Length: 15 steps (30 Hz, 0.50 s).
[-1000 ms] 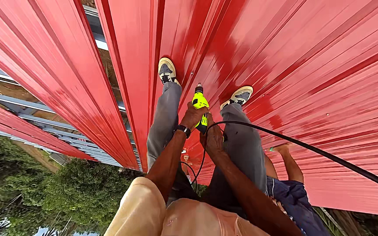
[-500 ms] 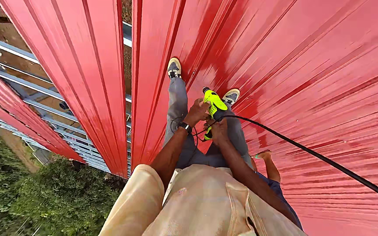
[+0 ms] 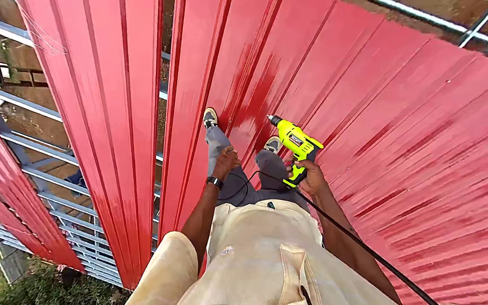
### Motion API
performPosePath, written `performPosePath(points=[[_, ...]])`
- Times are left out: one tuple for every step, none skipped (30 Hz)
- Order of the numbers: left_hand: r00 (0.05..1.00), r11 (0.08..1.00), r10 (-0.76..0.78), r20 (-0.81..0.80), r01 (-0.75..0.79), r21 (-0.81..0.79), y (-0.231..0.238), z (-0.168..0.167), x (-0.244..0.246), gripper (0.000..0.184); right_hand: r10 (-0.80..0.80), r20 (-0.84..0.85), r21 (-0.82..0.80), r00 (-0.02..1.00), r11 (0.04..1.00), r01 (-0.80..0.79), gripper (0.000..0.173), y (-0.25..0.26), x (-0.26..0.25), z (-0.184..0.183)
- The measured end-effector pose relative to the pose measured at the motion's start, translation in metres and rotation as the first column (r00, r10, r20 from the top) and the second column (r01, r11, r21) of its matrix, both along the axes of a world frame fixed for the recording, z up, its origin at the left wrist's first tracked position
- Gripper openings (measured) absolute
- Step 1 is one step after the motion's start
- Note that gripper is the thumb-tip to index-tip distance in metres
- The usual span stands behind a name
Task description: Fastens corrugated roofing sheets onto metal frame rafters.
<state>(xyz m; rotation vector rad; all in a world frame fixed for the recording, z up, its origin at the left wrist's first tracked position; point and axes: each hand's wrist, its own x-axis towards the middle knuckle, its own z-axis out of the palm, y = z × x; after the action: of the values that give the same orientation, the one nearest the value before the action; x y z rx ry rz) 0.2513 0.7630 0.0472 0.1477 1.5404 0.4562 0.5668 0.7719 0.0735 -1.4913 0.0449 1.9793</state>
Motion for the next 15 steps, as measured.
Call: performPosePath(points=[[1.000, 1.000, 0.011, 0.010, -0.011, 0.022, 0.008, 0.008, 0.004, 0.051, 0.002, -0.061, 0.029, 0.998, 1.000, 0.000, 0.035, 0.002, 0.005, 0.011], [1.000, 0.998, 0.012, 0.026, -0.014, 0.056, 0.017, 0.016, 0.009, 0.051, 0.002, -0.116, 0.057, 0.993, 0.998, 0.005, 0.035, 0.004, 0.006, 0.022], [0.999, 0.995, 0.008, 0.052, -0.013, 0.097, 0.026, 0.024, 0.015, 0.052, 0.001, -0.172, 0.082, 0.985, 0.997, 0.013, 0.035, 0.006, 0.004, 0.031], [0.996, 0.990, 0.007, 0.091, -0.020, 0.137, 0.036, 0.032, 0.020, 0.052, -0.001, -0.224, 0.107, 0.975, 0.994, 0.025, 0.035, 0.008, 0.001, 0.040], [0.990, 0.984, 0.012, 0.142, -0.037, 0.174, 0.045, 0.041, 0.026, 0.052, 0.003, -0.271, 0.131, 0.963, 0.991, 0.034, 0.035, 0.009, -0.003, 0.048], [0.979, 0.977, 0.011, 0.203, -0.054, 0.206, 0.055, 0.051, 0.032, 0.052, 0.007, -0.306, 0.154, 0.952, 0.987, 0.043, 0.036, 0.011, -0.007, 0.057], [0.963, 0.968, 0.003, 0.268, -0.070, 0.241, 0.065, 0.062, 0.038, 0.053, 0.015, -0.332, 0.178, 0.943, 0.983, 0.047, 0.038, 0.013, -0.012, 0.064], [0.945, 0.957, -0.014, 0.327, -0.082, 0.278, 0.073, 0.075, 0.044, 0.054, 0.020, -0.353, 0.196, 0.935, 0.979, 0.053, 0.040, 0.014, -0.017, 0.072], [0.923, 0.943, -0.033, 0.384, -0.099, 0.318, 0.079, 0.089, 0.050, 0.054, 0.032, -0.374, 0.216, 0.927, 0.975, 0.053, 0.041, 0.014, -0.020, 0.079], [0.897, 0.926, -0.040, 0.441, -0.133, 0.353, 0.086, 0.101, 0.056, 0.054, 0.045, -0.396, 0.238, 0.917, 0.970, 0.055, 0.043, 0.016, -0.023, 0.086], [0.876, 0.909, -0.036, 0.480, -0.171, 0.380, 0.091, 0.113, 0.062, 0.053, 0.056, -0.425, 0.264, 0.904, 0.962, 0.065, 0.043, 0.017, -0.026, 0.090], [0.865, 0.896, -0.031, 0.500, -0.198, 0.397, 0.095, 0.124, 0.068, 0.052, 0.064, -0.451, 0.289, 0.890, 0.954, 0.078, 0.043, 0.019, -0.027, 0.096], [0.861, 0.887, -0.023, 0.508, -0.217, 0.407, 0.098, 0.134, 0.071, 0.052, 0.070, -0.470, 0.314, 0.880, 0.945, 0.093, 0.042, 0.019, -0.028, 0.101], [0.864, 0.879, -0.020, 0.504, -0.226, 0.421, 0.100, 0.143, 0.074, 0.052, 0.069, -0.484, 0.327, 0.872, 0.939, 0.107, 0.040, 0.020, -0.028, 0.107], [0.870, 0.867, -0.029, 0.493, -0.223, 0.445, 0.102, 0.153, 0.076, 0.052, 0.072, -0.494, 0.345, 0.866, 0.931, 0.119, 0.038, 0.020, -0.026, 0.112]])
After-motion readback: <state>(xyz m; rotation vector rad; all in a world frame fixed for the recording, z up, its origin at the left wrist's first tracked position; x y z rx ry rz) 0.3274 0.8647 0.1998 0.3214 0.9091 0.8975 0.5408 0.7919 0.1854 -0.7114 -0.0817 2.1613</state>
